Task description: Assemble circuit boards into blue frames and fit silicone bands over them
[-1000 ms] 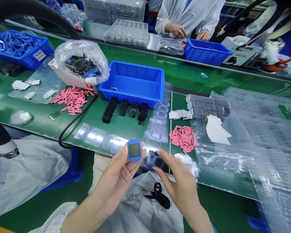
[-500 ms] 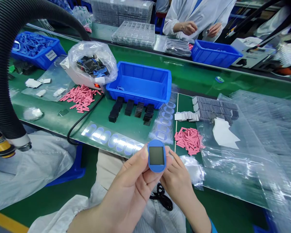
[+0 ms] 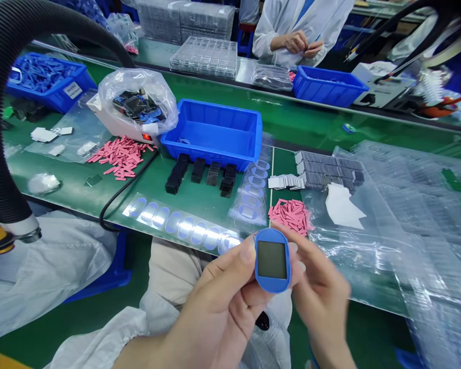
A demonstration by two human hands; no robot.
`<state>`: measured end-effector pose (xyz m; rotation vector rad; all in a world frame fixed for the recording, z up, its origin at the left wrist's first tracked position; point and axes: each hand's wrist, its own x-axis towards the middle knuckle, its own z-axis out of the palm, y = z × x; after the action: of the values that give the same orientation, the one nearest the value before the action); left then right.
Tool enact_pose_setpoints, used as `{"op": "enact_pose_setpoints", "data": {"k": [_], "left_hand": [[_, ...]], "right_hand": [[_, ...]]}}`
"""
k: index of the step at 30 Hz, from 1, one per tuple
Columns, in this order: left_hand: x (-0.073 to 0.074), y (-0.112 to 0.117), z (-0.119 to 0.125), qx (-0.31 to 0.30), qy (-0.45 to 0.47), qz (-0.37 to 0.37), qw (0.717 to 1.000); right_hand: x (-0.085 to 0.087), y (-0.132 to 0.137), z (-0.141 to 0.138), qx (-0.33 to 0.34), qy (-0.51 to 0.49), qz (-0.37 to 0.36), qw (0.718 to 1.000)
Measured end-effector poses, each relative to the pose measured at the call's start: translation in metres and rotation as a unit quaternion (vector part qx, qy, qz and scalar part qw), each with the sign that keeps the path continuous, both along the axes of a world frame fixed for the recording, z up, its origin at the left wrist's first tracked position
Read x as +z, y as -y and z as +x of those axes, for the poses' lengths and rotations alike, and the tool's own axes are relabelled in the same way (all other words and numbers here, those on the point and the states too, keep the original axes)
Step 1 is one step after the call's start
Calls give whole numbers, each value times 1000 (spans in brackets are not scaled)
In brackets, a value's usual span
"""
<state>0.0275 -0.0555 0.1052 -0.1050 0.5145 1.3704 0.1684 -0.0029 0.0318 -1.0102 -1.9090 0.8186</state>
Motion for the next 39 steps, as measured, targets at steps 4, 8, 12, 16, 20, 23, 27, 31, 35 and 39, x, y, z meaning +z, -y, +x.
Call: {"op": "enact_pose_setpoints", "data": {"k": [4,8,12,16,20,23,27,31,35,39], "left_hand": [[-8,0,4,-31,-49,-18,998],[-19,1,4,-42,-105,-45,993],[-30,-1,0,-48,-117,-48,991],[-43,-10,-8,-55,-130,-29,990],[-62,-16,-21,-50,-241,-49,968],[-74,-16,-34,-19,-432,2,902],[-81,-13,-50,-6,-650,100,753],[-83,-12,-59,7,-673,107,732],[-85,-10,-64,9,-620,90,779],[-85,-8,-71,-13,-584,108,805]], "right_hand": [[40,-5,0,68,-29,57,996],[49,-11,-6,114,69,136,982],[36,-17,-10,112,82,148,979],[18,-22,-19,85,70,143,984],[0,-25,-28,87,60,61,993],[-8,-26,-30,94,0,-34,995],[-12,-29,-33,97,-16,-81,992],[-12,-33,-36,108,2,-50,993],[-11,-38,-36,147,40,-10,988],[-10,-41,-34,176,69,5,982]]}}
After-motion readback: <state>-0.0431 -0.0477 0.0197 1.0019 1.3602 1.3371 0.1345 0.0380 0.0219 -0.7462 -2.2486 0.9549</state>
